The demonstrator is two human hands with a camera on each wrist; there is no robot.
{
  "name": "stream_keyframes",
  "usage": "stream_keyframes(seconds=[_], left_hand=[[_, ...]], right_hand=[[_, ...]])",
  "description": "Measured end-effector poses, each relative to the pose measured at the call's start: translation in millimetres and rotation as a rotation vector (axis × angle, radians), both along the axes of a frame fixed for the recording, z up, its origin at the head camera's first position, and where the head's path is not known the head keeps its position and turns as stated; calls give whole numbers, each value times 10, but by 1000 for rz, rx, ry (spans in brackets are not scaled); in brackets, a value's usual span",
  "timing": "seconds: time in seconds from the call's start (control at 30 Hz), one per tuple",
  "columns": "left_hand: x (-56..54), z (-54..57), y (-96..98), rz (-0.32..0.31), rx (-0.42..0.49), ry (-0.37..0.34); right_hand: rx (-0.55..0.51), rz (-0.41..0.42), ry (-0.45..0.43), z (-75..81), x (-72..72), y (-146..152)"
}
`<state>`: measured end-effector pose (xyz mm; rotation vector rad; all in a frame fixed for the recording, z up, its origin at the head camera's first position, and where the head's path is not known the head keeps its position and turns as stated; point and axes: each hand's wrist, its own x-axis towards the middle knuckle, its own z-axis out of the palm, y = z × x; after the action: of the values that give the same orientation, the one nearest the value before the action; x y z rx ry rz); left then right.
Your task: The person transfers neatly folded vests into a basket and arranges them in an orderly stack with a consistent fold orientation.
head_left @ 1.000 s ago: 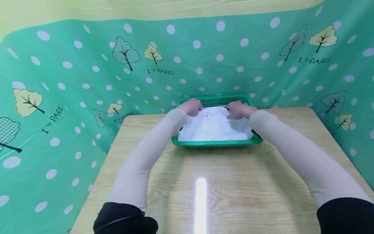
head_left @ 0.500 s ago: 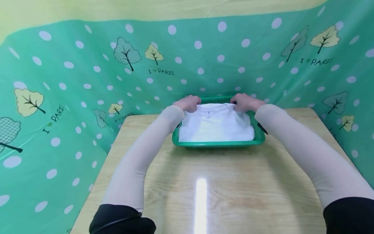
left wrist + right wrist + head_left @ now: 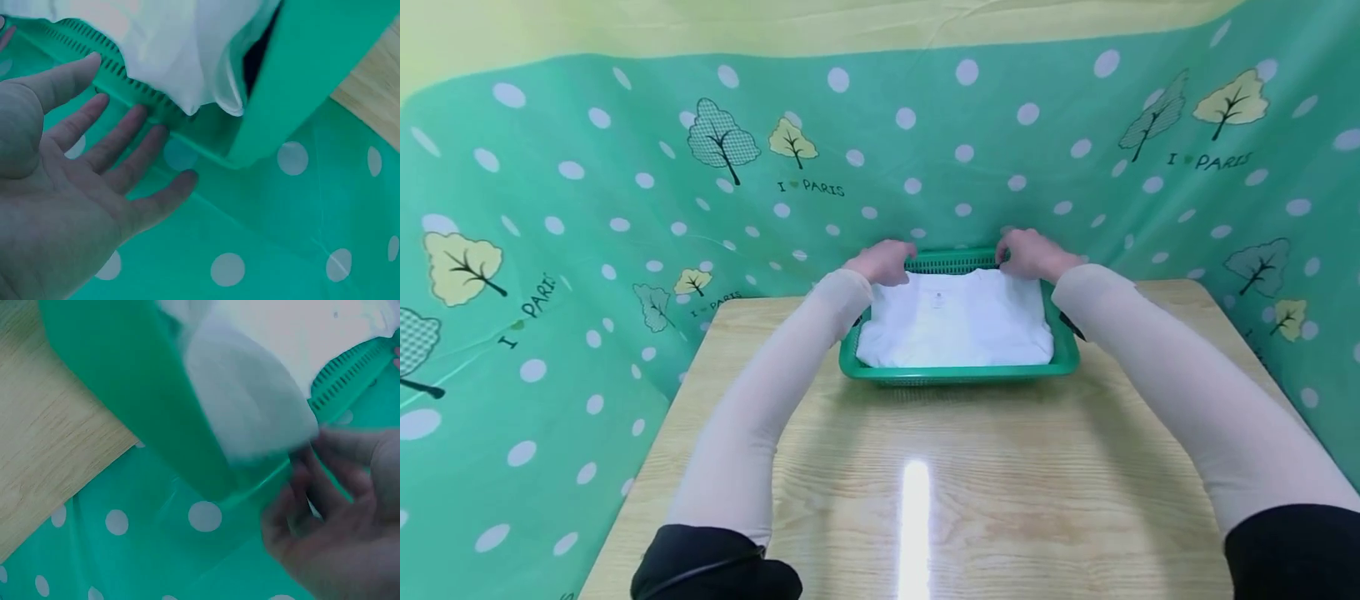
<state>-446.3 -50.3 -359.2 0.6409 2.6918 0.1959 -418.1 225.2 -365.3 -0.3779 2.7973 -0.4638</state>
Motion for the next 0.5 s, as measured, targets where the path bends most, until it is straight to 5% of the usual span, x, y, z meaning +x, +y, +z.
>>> stream_keyframes(seconds=[0.13, 0.27, 0.4, 0.5], left_hand=[[132, -53, -28, -20, -90, 25], [280, -130, -79, -81, -276, 68], [394, -202, -141, -128, -402, 93], [470, -203, -173, -107, -394, 83]], right_hand=[[59, 14, -93, -69, 32, -11], [98, 12, -142, -97, 48, -24], [116, -4, -110, -125, 58, -6], [83, -60, -47, -148, 59, 32]])
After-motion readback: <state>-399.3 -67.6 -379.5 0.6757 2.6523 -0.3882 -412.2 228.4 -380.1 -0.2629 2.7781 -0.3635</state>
